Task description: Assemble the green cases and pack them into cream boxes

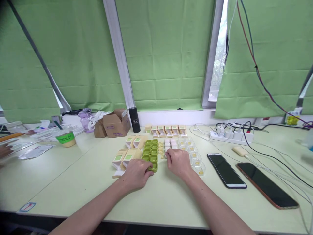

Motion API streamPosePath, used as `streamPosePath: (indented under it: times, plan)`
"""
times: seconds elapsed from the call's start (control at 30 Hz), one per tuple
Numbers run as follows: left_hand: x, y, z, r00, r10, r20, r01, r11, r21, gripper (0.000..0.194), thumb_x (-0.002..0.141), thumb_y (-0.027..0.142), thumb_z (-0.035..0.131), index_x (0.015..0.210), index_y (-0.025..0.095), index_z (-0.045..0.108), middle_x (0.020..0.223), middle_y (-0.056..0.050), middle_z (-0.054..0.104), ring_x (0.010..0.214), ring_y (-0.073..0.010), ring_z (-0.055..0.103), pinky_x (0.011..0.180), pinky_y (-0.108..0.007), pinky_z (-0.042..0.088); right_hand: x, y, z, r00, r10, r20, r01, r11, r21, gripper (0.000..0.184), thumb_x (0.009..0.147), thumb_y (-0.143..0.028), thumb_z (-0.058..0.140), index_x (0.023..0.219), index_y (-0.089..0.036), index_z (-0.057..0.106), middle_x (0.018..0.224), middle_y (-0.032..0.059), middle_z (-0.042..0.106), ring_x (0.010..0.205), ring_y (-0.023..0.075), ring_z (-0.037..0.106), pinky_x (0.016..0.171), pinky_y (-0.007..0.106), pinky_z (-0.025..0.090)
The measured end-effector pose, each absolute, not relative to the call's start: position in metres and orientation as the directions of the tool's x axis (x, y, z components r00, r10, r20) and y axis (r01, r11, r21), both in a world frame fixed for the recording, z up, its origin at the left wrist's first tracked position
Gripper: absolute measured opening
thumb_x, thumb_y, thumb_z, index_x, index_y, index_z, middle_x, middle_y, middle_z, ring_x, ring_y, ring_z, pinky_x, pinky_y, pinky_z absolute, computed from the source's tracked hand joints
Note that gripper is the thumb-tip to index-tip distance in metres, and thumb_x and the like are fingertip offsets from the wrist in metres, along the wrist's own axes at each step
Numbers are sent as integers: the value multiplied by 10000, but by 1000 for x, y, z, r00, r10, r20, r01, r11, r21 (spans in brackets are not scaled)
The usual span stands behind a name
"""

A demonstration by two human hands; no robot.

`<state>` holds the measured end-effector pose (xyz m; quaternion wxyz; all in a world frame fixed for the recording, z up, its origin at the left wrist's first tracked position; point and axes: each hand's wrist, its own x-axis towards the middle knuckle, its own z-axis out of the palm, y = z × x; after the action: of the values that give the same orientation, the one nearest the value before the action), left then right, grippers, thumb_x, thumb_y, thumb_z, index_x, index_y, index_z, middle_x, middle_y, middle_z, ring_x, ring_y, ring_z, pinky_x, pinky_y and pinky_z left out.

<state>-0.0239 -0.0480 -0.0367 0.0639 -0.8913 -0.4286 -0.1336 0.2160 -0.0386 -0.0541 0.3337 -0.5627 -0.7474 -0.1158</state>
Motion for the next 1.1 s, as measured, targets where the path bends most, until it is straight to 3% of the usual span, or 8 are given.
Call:
streamPosePath:
  times: [0.13, 0.23, 0.37, 0.57, 0.83, 1.1]
  plan:
    - [-28, -47, -32, 549, 676, 492, 760, -648, 43, 155, 958, 374, 624, 963, 219, 614, 725, -28, 706, 634, -223, 651, 593, -342, 394, 215, -39, -55, -151, 752, 642, 911, 358, -205, 233, 959, -214, 528, 789, -204, 687, 689, 21, 728, 595, 146, 606, 587, 290, 212]
    - [-32, -36, -26, 469, 623, 626, 753, -653, 85, 73, 1000, 286, 533, 992, 231, 581, 674, 3, 675, 606, -202, 642, 610, -334, 417, 213, -40, -55, -152, 732, 664, 905, 374, -205, 248, 962, -219, 516, 773, -204, 677, 677, 16, 720, 581, 143, 596, 583, 287, 211]
    - [-39, -16, -14, 376, 615, 693, 768, -625, 138, 113, 1000, 229, 501, 1099, 241, 555, 725, 12, 704, 669, -215, 662, 702, -359, 462, 218, -39, -51, -127, 688, 714, 906, 374, -198, 298, 984, -257, 495, 753, -199, 674, 635, 15, 699, 548, 139, 579, 577, 284, 217]
    - [-45, 19, 8, 349, 688, 636, 816, -557, 155, 198, 991, 223, 481, 1168, 210, 570, 816, -22, 737, 820, -248, 705, 921, -442, 429, 246, -35, -34, 83, 686, 722, 939, 189, -287, 338, 1017, -317, 460, 818, -198, 707, 628, 34, 704, 559, 164, 600, 589, 287, 236]
    - [-47, 80, 16, 301, 809, 504, 924, -378, 54, 274, 969, 219, 471, 1209, 199, 602, 1050, -116, 754, 1065, -322, 676, 998, -489, 372, 240, -33, -31, -14, 886, 464, 992, 69, -102, 242, 1010, -292, 541, 868, -222, 724, 714, 66, 744, 604, 184, 628, 597, 316, 166]
    - [-42, 136, 15, 243, 878, 412, 959, -282, 35, 416, 911, 202, 517, 1317, 140, 582, 1187, -197, 705, 1189, -383, 576, 1006, -519, 378, 243, -32, -32, 30, 851, 524, 983, 69, -168, 288, 1024, -296, 488, 863, -219, 714, 730, 59, 755, 615, 184, 620, 587, 306, 162]
